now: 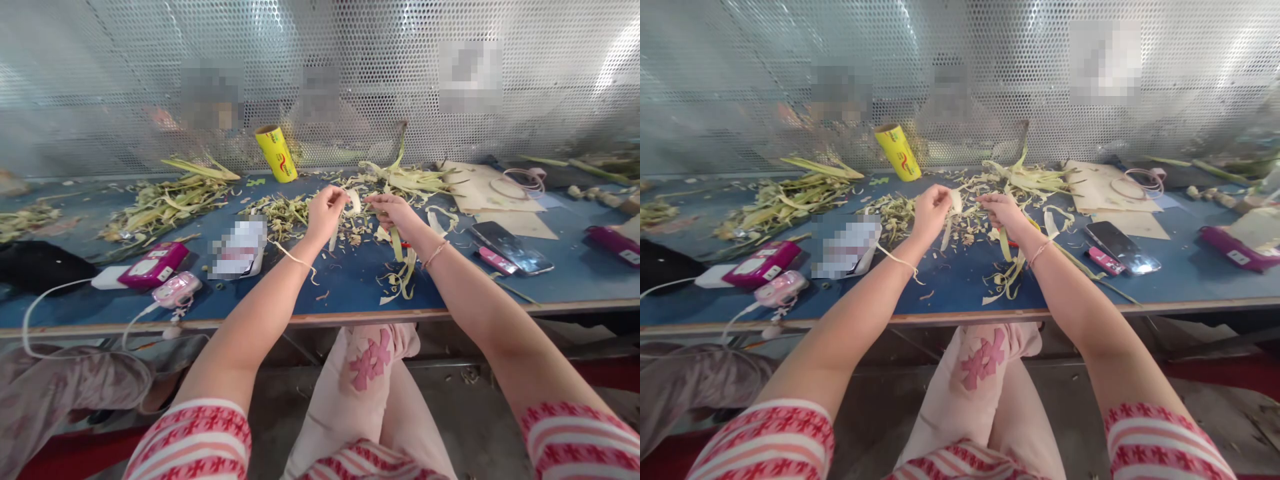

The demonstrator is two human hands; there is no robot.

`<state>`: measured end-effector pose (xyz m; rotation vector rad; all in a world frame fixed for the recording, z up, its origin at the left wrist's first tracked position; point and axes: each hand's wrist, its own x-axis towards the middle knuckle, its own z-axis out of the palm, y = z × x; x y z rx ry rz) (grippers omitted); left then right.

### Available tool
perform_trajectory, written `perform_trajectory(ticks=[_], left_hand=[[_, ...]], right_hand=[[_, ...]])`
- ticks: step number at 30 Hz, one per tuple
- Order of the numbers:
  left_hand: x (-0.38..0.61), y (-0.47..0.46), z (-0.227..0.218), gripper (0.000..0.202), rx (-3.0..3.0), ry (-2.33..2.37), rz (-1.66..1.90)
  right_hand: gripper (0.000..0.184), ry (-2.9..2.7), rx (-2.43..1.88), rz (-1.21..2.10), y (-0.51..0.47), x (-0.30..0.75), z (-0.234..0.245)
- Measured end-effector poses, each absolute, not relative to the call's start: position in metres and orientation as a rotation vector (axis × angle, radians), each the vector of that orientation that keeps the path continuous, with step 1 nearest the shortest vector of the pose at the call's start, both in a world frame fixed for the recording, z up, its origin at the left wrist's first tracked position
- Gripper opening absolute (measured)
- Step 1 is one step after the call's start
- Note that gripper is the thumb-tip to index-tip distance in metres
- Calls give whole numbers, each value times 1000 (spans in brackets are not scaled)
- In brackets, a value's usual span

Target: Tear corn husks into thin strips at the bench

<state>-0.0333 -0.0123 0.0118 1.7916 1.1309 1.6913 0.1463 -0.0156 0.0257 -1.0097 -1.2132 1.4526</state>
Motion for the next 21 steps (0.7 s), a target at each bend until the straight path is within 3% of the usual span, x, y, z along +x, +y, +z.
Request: perform_trajectory(ticks=[5,10,13,18,21], left_hand=[[-40,-3,9,32,1432,1274,1696],[-39,8,0,21,1194,1163,1642],[-42,12,-1,21,1332,1226,1585],[-52,8,3,40,1960,1609,1318],[-50,0,7,29,2059,1623,1331]], right_hand=[[30,-1297,-1055,1504,-19,144,27],[41,-1339,-1041,1565,-26,140,28],[35,-1316,-1000,1554,-29,138,28],[34,-1190,-918,1432,-25,138,25],[37,-1110,-862,1388,-22,137,23]])
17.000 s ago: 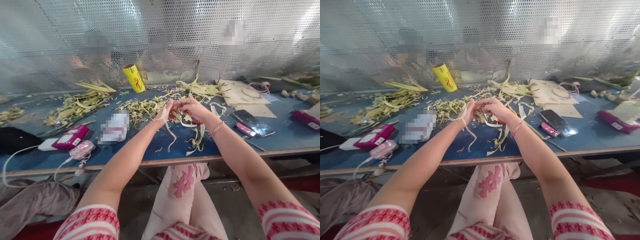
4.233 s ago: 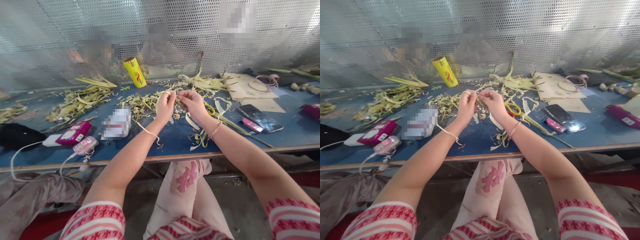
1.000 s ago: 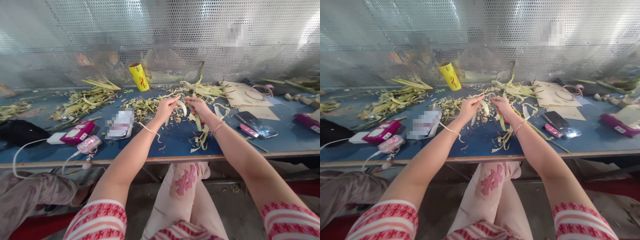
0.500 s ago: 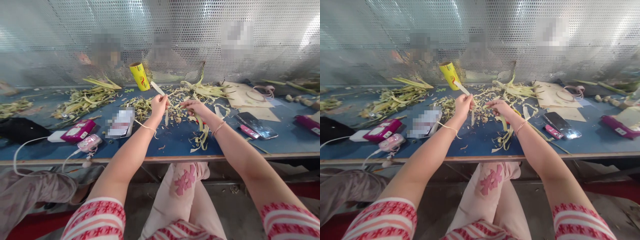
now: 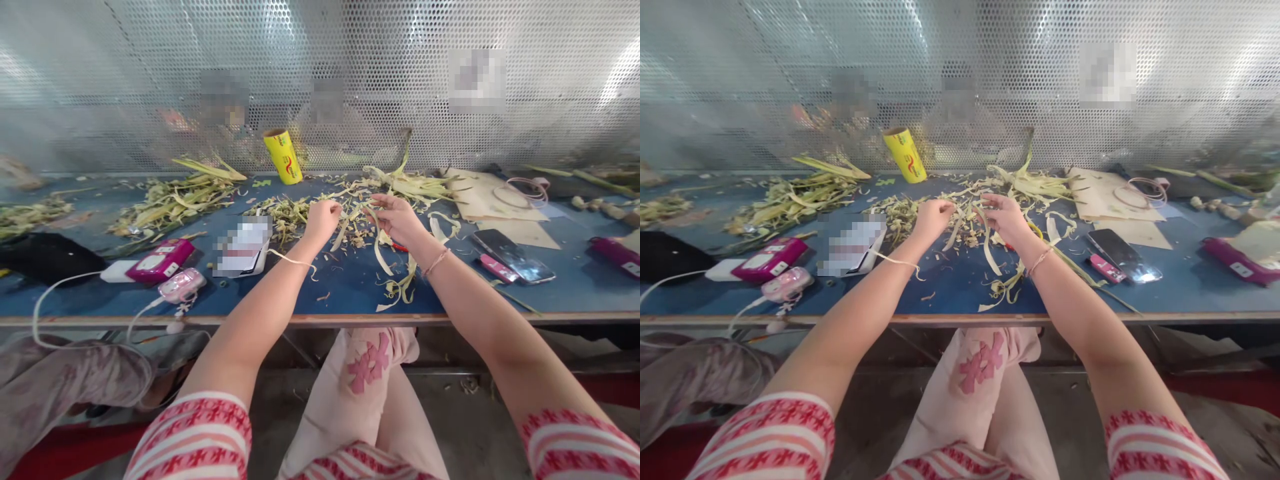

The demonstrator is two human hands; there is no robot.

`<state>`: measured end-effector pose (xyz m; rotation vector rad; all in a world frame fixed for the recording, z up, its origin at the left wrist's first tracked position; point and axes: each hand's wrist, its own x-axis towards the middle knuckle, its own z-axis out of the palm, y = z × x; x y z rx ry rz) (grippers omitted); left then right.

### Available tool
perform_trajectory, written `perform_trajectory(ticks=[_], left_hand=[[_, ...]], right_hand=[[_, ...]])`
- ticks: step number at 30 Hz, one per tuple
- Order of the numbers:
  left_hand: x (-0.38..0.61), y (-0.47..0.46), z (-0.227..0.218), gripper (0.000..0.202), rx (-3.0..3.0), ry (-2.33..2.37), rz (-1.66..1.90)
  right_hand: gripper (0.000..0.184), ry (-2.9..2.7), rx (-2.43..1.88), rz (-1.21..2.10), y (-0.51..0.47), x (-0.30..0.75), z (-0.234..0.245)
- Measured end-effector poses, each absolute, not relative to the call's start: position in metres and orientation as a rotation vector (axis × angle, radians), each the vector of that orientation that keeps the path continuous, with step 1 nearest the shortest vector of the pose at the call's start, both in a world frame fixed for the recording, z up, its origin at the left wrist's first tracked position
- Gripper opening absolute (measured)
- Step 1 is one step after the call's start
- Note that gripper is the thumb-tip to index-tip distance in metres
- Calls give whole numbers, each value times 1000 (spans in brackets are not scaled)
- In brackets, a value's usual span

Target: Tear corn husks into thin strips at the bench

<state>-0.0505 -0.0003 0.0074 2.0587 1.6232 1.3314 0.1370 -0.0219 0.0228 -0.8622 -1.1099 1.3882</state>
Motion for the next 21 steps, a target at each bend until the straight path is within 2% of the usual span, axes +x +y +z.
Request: perform_trajectory(ticks=[3,7,9,12,16,21], left_hand=[[-42,-9,10,4,2029,1466,1458],[-30,-19,7,43,2089,1113,1317],[-26,-20,4,51,2074,975,1259],[-23,-18,0,39,1985,847,1247],[-24,-15,-1,22,1931,829,1333],[-28,-12,2,24,1856,968,1359]], right_hand=[[36,-1099,-834,1331,-20,134,20],[41,-1182,-826,1202,-16,130,12],[45,-1230,-850,1147,-14,128,7],[47,-1268,-888,1113,-12,126,4],[42,-1230,-918,1156,-13,125,6],[32,-1402,-1038,1071,-9,127,4]])
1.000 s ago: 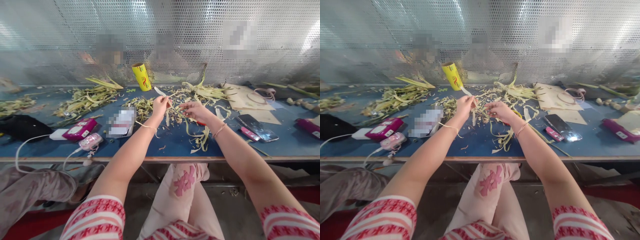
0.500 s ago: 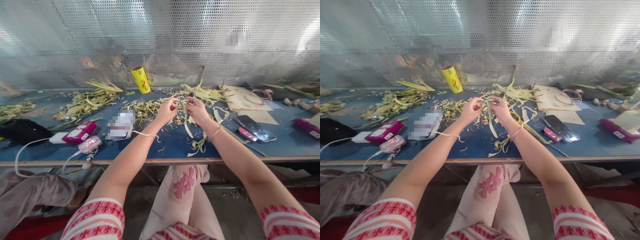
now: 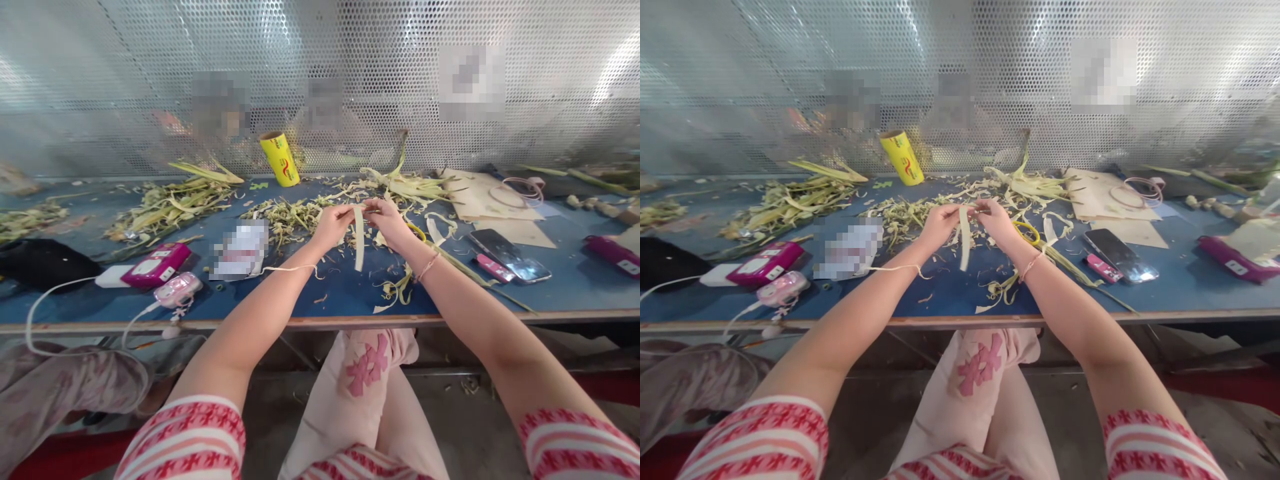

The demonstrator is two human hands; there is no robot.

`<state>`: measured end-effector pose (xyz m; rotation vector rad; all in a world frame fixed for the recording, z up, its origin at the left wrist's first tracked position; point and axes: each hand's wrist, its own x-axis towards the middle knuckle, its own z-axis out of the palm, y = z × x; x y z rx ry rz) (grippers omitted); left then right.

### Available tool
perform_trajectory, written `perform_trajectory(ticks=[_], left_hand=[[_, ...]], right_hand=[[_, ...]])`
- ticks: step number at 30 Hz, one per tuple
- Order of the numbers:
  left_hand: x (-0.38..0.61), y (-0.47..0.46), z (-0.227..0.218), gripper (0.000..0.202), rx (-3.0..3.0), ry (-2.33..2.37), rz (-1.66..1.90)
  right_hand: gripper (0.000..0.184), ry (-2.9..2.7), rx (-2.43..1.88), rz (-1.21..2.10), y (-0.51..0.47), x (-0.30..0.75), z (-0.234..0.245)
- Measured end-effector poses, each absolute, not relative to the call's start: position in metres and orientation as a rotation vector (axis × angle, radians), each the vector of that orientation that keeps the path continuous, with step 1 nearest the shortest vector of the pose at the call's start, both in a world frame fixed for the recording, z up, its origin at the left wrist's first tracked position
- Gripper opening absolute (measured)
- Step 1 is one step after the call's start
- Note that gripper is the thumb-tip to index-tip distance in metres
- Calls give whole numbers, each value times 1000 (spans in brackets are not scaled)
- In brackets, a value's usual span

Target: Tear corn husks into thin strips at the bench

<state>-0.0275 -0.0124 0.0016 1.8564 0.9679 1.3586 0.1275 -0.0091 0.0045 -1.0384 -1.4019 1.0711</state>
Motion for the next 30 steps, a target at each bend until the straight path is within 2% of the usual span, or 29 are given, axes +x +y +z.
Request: perform_trajectory(ticks=[9,14,18,23,30], left_hand=[[-35,-12,8,46,1730,1194,1354],[-37,-11,6,42,1744,1290,1301],[-39,-9,6,38,1750,1332,1296],[-38,-9,6,33,1674,1254,1312],[-31,-15,12,15,1529,1153,1272]], right_hand=[[19,-2043,-1138,333,-14,137,10],[16,-2237,-1188,58,-23,139,16],[15,-2263,-1066,-118,-24,142,17],[20,-2285,-840,32,-22,144,19],[29,-2403,-787,175,-22,142,17]])
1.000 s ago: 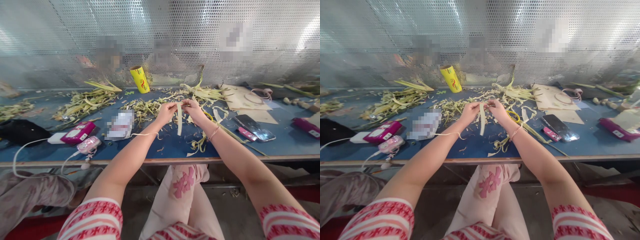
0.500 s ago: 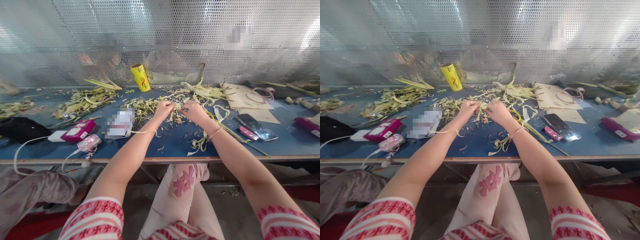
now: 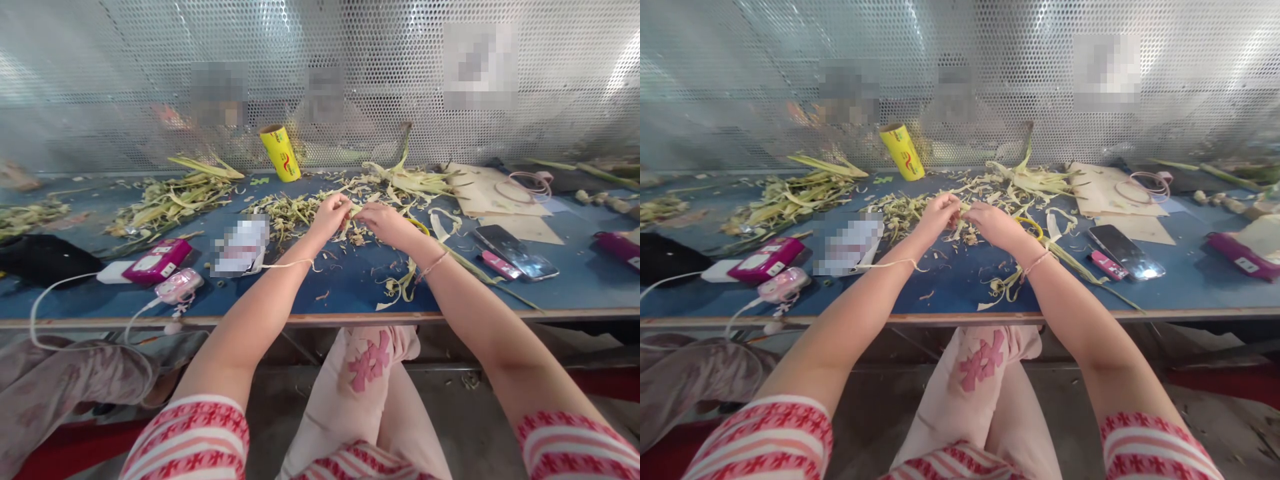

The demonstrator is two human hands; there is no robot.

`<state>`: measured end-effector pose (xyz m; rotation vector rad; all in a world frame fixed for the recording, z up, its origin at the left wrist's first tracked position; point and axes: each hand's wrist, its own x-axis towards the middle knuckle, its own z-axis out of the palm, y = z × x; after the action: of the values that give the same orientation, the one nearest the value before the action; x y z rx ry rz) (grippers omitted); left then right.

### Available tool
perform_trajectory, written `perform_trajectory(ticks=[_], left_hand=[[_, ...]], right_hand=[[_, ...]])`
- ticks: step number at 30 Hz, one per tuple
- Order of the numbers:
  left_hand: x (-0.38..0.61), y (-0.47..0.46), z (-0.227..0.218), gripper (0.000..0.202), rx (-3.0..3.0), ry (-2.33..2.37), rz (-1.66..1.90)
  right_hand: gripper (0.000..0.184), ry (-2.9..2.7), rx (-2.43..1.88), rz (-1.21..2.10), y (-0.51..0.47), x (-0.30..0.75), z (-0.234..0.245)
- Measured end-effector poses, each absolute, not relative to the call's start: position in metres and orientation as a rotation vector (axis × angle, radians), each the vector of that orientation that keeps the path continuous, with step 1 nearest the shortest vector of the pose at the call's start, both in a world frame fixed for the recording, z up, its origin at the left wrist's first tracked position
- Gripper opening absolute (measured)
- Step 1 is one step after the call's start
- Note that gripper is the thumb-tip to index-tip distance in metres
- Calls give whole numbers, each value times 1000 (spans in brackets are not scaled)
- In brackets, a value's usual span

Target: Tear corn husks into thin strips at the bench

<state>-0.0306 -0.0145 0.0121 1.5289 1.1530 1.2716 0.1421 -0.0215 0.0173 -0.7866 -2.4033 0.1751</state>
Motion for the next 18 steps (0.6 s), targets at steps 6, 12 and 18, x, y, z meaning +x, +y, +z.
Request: perform_trajectory(ticks=[6,12,18], left_hand=[[-30,-16,11,9,1656,1148,1199],[-29,-19,12,8,1756,1073,1141],[-32,-21,11,18,1951,1032,1136]], right_hand=[[21,-2257,-927,327,-24,141,19],[4,-2011,-981,415,-24,145,27],[6,-1807,-1039,625,-17,148,29]])
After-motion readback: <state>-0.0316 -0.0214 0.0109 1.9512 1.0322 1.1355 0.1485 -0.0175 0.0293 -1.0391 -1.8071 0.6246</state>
